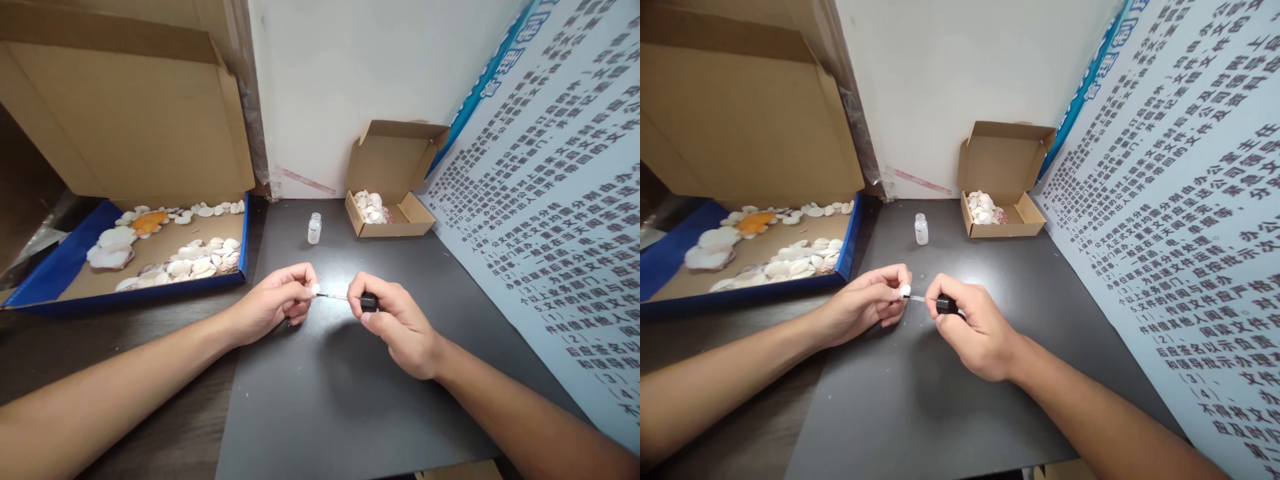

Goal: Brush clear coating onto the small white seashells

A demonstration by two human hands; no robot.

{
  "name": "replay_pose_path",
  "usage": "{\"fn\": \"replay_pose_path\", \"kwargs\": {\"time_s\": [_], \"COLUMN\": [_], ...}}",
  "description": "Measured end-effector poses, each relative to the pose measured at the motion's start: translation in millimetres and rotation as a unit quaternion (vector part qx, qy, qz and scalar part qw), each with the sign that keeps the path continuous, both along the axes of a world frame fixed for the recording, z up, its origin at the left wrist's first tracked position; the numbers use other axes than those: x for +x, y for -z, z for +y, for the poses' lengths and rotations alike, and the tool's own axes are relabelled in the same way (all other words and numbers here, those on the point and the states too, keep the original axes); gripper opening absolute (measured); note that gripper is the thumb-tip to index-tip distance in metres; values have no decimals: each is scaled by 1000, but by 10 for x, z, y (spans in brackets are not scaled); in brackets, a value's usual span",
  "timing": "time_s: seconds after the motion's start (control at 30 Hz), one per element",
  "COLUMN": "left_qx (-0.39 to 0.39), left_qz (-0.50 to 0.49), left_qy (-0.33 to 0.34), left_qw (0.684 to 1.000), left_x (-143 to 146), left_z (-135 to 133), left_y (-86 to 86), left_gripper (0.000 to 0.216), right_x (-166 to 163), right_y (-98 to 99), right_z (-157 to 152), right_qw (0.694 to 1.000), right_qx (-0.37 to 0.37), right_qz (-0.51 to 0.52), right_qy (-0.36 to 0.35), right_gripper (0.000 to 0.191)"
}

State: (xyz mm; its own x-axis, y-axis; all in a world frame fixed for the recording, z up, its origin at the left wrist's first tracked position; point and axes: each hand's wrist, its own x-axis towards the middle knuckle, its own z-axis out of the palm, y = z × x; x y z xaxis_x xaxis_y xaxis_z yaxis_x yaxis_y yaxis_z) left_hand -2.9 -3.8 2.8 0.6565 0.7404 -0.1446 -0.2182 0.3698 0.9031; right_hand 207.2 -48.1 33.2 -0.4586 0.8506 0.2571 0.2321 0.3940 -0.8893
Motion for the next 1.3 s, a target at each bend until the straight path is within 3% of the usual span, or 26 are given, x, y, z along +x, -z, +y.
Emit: {"fn": "replay_pose_path", "kwargs": {"time_s": [0.17, 0.43, 0.7, 0.87, 1.03, 1.3], "left_qx": [-9, -9, -16, -15, -16, -15], "left_qz": [-4, -11, -19, -27, -26, -11], "left_qy": [-4, -12, -15, -21, -21, -22], "left_qw": [1000, 1000, 1000, 999, 999, 1000], "left_x": [6, 26, 19, 25, 29, 35], "left_z": [4, 3, -3, 6, 12, 7], "left_y": [-10, -12, -27, -18, -19, -38], "left_gripper": [10, 13, 12, 12, 13, 13], "right_x": [-6, 16, 21, 31, 15, 49], "right_y": [7, 34, 74, 104, 99, 129], "right_z": [20, -5, 15, -6, 33, 42], "right_qw": [999, 999, 999, 1000, 997, 999], "right_qx": [-9, 11, 13, 7, -19, -18], "right_qz": [-33, 16, -16, 7, -47, 36], "right_qy": [19, -42, 38, 13, 65, 35], "right_gripper": [11, 7, 12, 6, 8, 7]}}
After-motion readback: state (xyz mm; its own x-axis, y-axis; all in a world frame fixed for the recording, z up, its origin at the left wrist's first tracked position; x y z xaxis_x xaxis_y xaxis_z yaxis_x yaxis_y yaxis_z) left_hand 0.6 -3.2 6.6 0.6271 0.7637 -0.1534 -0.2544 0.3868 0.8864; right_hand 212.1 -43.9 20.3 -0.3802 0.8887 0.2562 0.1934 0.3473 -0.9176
